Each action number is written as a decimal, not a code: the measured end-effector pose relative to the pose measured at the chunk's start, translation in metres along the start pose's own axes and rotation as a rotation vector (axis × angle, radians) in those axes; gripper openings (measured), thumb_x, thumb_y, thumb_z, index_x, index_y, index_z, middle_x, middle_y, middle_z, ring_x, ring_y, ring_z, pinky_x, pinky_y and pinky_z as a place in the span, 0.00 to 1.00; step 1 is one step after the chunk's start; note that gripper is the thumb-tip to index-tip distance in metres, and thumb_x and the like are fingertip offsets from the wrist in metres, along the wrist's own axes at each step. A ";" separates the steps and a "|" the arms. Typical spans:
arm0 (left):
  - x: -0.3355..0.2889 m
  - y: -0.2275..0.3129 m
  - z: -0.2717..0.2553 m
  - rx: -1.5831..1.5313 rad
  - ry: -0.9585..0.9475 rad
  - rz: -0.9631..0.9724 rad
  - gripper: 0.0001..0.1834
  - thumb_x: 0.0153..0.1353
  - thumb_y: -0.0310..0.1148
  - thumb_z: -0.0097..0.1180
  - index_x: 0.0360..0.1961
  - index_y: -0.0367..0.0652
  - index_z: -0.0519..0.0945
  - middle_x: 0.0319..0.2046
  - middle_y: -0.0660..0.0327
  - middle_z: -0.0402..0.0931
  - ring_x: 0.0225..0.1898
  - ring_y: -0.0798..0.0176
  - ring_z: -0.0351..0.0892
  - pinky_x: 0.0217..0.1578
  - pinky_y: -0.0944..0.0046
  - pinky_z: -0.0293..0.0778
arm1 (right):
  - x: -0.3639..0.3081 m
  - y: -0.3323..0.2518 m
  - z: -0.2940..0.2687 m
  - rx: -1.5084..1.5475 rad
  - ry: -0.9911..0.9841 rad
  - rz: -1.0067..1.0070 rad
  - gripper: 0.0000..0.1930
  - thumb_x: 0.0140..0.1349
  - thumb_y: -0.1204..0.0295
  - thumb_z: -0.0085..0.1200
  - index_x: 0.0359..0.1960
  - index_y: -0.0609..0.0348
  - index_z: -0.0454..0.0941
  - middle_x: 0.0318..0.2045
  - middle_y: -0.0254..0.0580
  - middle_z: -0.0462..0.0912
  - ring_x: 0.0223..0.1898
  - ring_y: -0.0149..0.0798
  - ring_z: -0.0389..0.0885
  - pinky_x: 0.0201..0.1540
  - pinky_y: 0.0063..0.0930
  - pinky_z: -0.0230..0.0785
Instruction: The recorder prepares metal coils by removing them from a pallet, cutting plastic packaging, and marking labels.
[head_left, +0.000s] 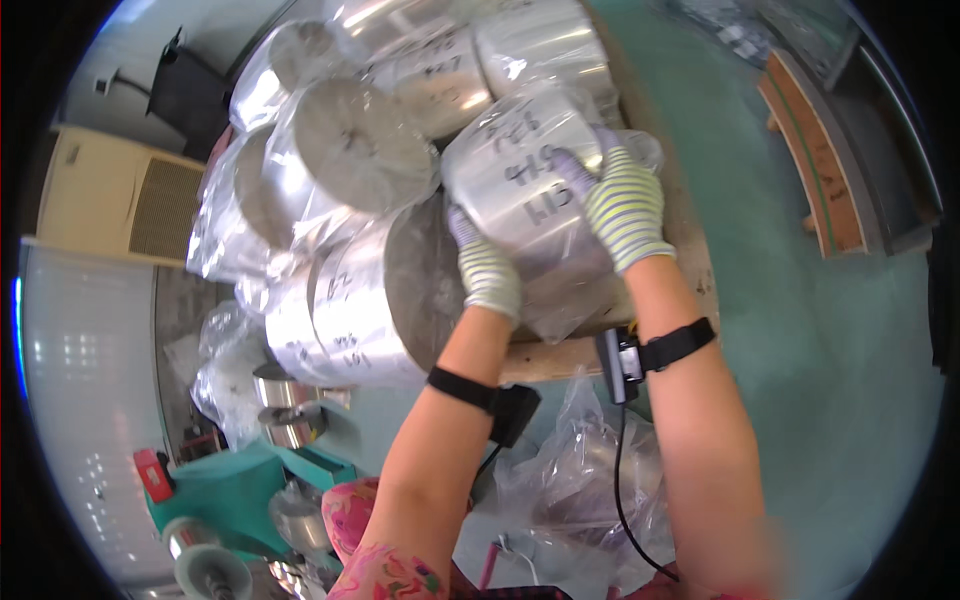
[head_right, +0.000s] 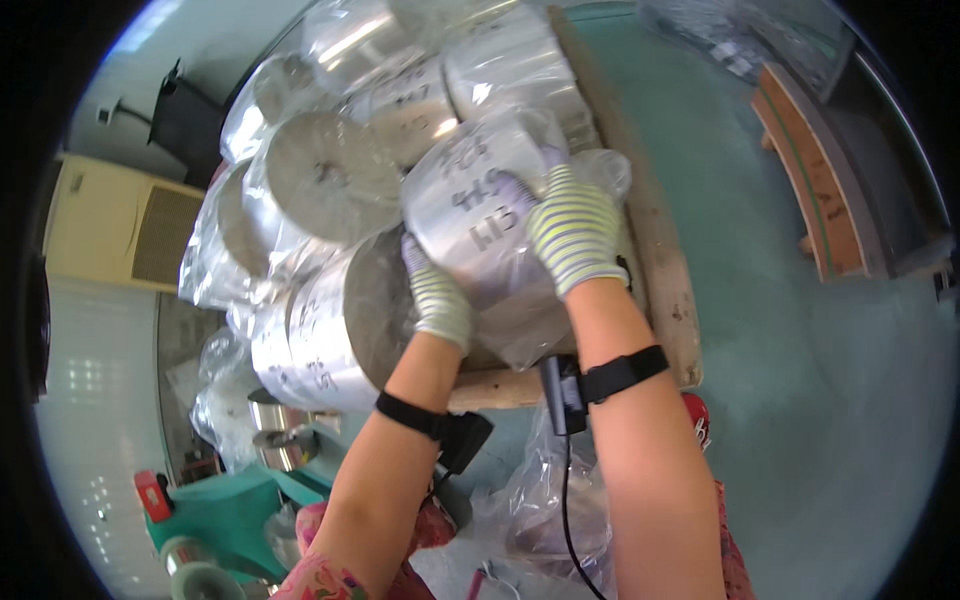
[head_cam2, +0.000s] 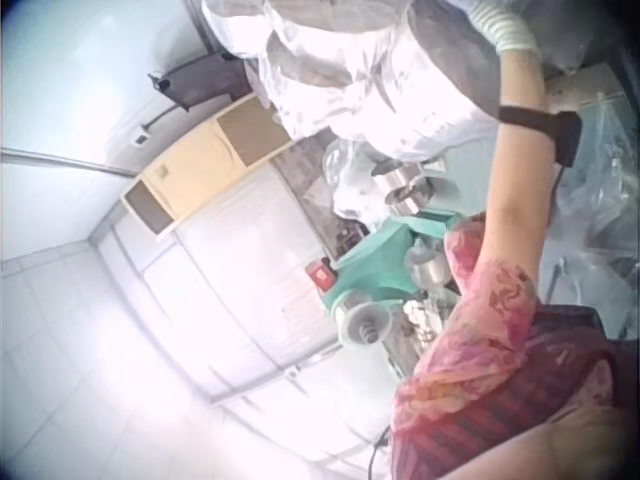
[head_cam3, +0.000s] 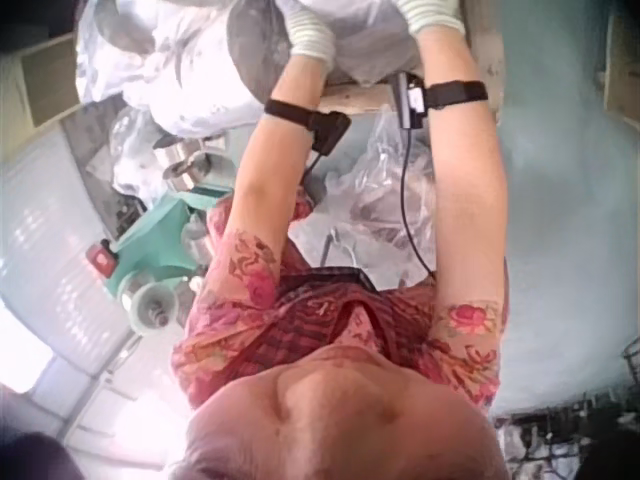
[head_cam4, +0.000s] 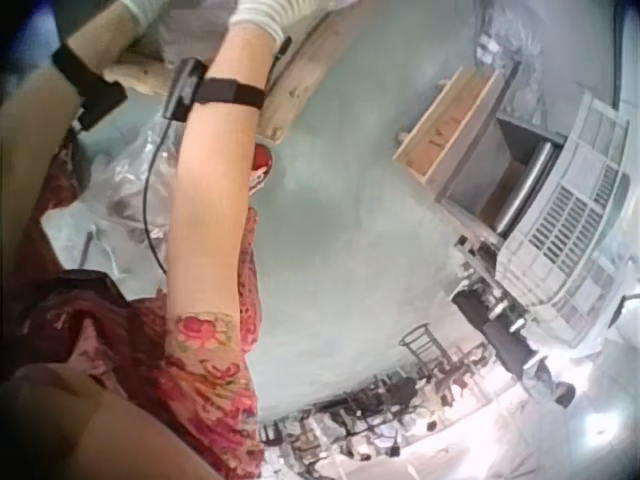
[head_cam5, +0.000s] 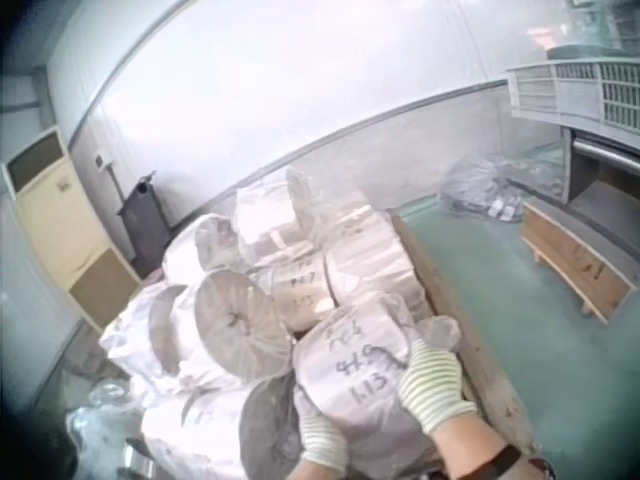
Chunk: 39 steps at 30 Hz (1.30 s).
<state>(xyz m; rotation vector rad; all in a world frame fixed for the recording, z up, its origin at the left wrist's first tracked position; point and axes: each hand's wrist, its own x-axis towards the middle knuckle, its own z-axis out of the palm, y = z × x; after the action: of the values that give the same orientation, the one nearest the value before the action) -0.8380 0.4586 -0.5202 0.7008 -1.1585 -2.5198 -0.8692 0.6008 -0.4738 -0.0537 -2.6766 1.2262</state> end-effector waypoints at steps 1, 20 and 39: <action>0.005 -0.001 -0.009 0.263 -0.021 0.026 0.36 0.57 0.61 0.38 0.54 0.42 0.68 0.51 0.60 0.69 0.51 0.59 0.65 0.54 0.67 0.57 | 0.001 -0.006 -0.008 0.088 -0.116 0.112 0.36 0.50 0.43 0.51 0.52 0.62 0.67 0.41 0.60 0.76 0.43 0.54 0.75 0.47 0.39 0.66; -0.018 0.248 -0.197 1.733 0.046 0.709 0.17 0.57 0.33 0.47 0.47 0.38 0.71 0.46 0.49 0.72 0.46 0.47 0.71 0.50 0.58 0.66 | -0.138 -0.101 0.178 0.303 -0.266 0.164 0.24 0.59 0.52 0.43 0.37 0.65 0.74 0.32 0.57 0.78 0.39 0.54 0.76 0.42 0.40 0.67; 0.051 0.234 -0.101 2.468 -0.228 0.321 0.30 0.61 0.50 0.29 0.37 0.38 0.79 0.35 0.48 0.77 0.41 0.49 0.75 0.45 0.55 0.68 | -0.091 -0.061 0.236 1.298 -0.753 0.664 0.22 0.62 0.56 0.41 0.50 0.59 0.69 0.42 0.40 0.76 0.37 0.36 0.75 0.42 0.27 0.68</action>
<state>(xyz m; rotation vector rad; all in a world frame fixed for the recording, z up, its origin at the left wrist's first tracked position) -0.8156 0.2230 -0.4132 0.2829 -3.3370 0.3271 -0.8225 0.3740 -0.5931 -0.3465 -1.6649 3.4589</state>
